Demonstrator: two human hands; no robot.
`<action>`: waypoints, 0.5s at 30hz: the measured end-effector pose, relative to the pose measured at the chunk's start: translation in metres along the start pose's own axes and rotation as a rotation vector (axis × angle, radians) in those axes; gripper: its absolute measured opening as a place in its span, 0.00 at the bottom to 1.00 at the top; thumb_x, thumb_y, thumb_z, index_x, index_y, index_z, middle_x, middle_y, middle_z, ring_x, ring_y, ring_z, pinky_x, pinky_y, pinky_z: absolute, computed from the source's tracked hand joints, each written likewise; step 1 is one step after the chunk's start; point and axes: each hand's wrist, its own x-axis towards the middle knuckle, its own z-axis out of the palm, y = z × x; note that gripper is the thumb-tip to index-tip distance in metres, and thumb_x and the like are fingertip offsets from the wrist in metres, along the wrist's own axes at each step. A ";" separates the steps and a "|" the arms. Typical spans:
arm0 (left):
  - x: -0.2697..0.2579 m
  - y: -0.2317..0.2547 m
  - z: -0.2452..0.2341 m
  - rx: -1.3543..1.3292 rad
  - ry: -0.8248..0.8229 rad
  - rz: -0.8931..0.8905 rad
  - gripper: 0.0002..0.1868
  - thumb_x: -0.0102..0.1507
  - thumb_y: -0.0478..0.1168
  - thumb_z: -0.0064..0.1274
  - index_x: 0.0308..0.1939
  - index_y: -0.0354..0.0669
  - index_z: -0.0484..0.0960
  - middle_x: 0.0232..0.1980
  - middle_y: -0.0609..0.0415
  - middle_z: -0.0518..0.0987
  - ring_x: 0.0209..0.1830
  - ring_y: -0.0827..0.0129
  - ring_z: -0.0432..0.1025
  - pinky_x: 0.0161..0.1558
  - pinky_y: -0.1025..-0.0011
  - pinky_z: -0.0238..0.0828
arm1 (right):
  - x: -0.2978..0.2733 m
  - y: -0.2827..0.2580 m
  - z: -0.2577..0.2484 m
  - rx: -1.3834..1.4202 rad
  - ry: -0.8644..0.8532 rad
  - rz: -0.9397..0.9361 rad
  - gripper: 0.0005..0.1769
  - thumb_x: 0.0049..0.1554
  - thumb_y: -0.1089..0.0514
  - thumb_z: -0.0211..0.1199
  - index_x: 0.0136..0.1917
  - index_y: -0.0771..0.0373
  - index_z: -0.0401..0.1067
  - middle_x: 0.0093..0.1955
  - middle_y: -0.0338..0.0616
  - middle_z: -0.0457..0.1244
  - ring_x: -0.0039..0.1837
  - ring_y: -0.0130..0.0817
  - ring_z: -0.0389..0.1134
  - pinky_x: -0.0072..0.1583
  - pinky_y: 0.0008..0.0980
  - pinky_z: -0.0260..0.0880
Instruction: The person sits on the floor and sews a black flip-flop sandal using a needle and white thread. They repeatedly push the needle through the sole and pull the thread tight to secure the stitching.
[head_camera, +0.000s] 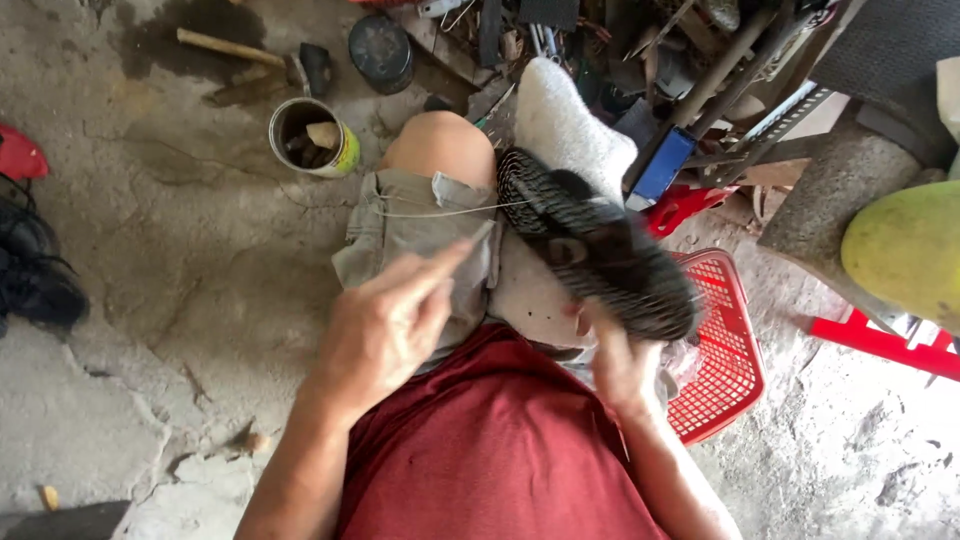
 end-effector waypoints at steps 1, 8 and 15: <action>0.002 0.003 0.005 0.009 -0.026 0.002 0.21 0.73 0.34 0.46 0.71 0.42 0.72 0.34 0.59 0.76 0.14 0.83 0.57 0.10 0.90 0.62 | -0.004 0.015 -0.002 -0.206 -0.052 0.188 0.13 0.58 0.60 0.51 0.45 0.53 0.78 0.46 0.35 0.70 0.50 0.39 0.70 0.55 0.44 0.67; 0.033 0.024 0.020 0.144 -0.104 0.064 0.25 0.68 0.33 0.53 0.69 0.50 0.75 0.36 0.57 0.73 0.17 0.69 0.68 0.17 0.71 0.70 | -0.020 0.050 0.001 1.254 0.256 0.616 0.20 0.59 0.57 0.50 0.53 0.77 0.69 0.37 0.65 0.67 0.34 0.49 0.68 0.36 0.36 0.70; 0.057 0.030 0.033 0.327 -0.187 0.063 0.27 0.67 0.37 0.55 0.72 0.55 0.73 0.39 0.56 0.72 0.17 0.62 0.70 0.16 0.64 0.72 | -0.030 0.070 0.001 1.357 0.196 0.607 0.22 0.62 0.57 0.45 0.48 0.80 0.71 0.40 0.65 0.68 0.35 0.50 0.68 0.38 0.37 0.71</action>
